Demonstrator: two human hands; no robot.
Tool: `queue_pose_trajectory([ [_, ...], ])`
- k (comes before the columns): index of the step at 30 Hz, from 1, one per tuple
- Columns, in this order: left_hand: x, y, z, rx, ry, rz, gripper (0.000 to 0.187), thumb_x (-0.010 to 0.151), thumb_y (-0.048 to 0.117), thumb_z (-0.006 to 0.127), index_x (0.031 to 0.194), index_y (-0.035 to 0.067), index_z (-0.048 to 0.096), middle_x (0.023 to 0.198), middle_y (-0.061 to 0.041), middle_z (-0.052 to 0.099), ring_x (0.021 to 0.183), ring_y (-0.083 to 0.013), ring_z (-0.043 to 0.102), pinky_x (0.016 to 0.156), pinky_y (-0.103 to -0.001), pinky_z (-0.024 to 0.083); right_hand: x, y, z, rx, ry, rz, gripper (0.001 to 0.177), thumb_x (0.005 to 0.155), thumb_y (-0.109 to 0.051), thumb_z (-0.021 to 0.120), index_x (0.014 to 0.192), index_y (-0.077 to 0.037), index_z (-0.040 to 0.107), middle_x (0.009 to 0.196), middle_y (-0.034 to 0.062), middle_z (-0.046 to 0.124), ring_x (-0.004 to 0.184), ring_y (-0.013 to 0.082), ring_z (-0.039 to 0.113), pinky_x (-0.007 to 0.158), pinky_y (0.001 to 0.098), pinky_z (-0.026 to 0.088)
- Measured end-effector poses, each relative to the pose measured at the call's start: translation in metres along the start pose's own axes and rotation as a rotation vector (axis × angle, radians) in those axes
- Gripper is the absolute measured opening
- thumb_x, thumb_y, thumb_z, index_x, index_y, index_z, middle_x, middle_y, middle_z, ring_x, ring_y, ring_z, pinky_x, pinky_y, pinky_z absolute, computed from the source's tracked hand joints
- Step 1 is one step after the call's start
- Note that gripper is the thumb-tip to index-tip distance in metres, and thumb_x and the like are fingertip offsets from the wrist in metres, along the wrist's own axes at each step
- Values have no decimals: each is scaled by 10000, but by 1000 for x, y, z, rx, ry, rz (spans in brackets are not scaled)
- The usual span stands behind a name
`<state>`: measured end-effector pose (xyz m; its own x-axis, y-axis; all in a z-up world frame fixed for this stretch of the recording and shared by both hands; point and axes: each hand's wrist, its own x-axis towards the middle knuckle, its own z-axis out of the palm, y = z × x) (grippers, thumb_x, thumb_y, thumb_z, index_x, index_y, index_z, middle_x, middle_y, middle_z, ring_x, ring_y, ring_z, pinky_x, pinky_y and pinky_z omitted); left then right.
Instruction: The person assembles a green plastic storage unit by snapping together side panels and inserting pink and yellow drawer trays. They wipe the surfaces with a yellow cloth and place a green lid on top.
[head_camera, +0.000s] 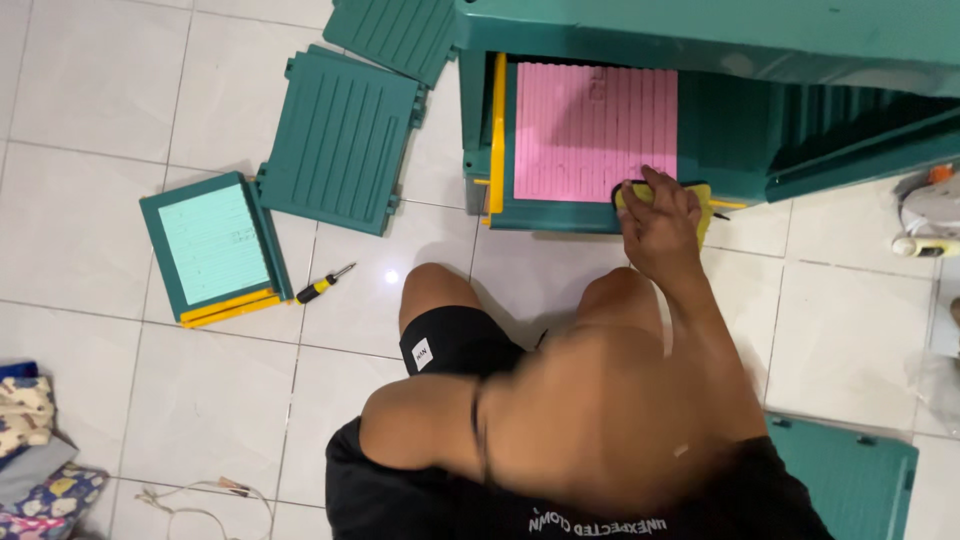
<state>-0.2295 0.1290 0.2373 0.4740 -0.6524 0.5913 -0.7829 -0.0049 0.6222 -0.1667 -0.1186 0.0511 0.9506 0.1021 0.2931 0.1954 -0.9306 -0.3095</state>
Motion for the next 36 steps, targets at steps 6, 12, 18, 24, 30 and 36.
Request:
queue_pose_trajectory([
  [6, 31, -215, 39, 323, 10, -402, 447, 897, 54, 595, 1341, 28, 638, 1407, -180, 631, 1278, -342, 612, 1167, -409, 430, -7, -14, 8, -44, 180, 22, 276, 921, -75, 752, 1195, -73, 788, 1232, 132, 620, 1182, 327, 529, 1032, 460, 388],
  [12, 10, -299, 88, 508, -1, -469, 520, 956, 208, 570, 1445, 33, 539, 1596, -181, 406, 1521, -359, 278, 1273, -496, 177, -3, -27, 3, -5, 185, 1, 188, 879, -81, 812, 1066, -98, 822, 935, 49, 684, 964, 239, 609, 938, 403, 414],
  [18, 5, -313, 98, 564, -131, -569, 544, 989, 249, 469, 1504, 76, 498, 1635, -133, 345, 1550, -328, 229, 1281, -478, 130, 22, -21, 19, 174, 195, 217, 93, 853, -93, 833, 916, -44, 786, 907, 108, 745, 852, 276, 694, 817, 384, 508],
  [24, 8, -310, 90, 560, -158, -572, 554, 985, 264, 468, 1510, 86, 487, 1646, -127, 331, 1557, -314, 224, 1287, -470, 124, 67, -2, 48, 31, 215, 347, 108, 822, -171, 790, 787, -70, 774, 863, 144, 748, 813, 363, 693, 764, 425, 565],
  [30, 10, -310, 87, 534, -203, -598, 557, 984, 276, 454, 1506, 84, 480, 1647, -136, 321, 1558, -310, 213, 1281, -473, 113, 126, 51, 92, 68, 187, 454, 196, 845, -325, 764, 879, -133, 790, 899, 134, 765, 865, 404, 696, 801, 496, 549],
  [36, 13, -306, 90, 554, -153, -628, 549, 999, 275, 436, 1512, 87, 490, 1651, -125, 324, 1567, -304, 213, 1295, -469, 114, 170, 92, 135, -206, 366, 135, 425, 961, -411, 720, 1200, -60, 728, 1111, 210, 730, 1028, 443, 648, 854, 524, 512],
])
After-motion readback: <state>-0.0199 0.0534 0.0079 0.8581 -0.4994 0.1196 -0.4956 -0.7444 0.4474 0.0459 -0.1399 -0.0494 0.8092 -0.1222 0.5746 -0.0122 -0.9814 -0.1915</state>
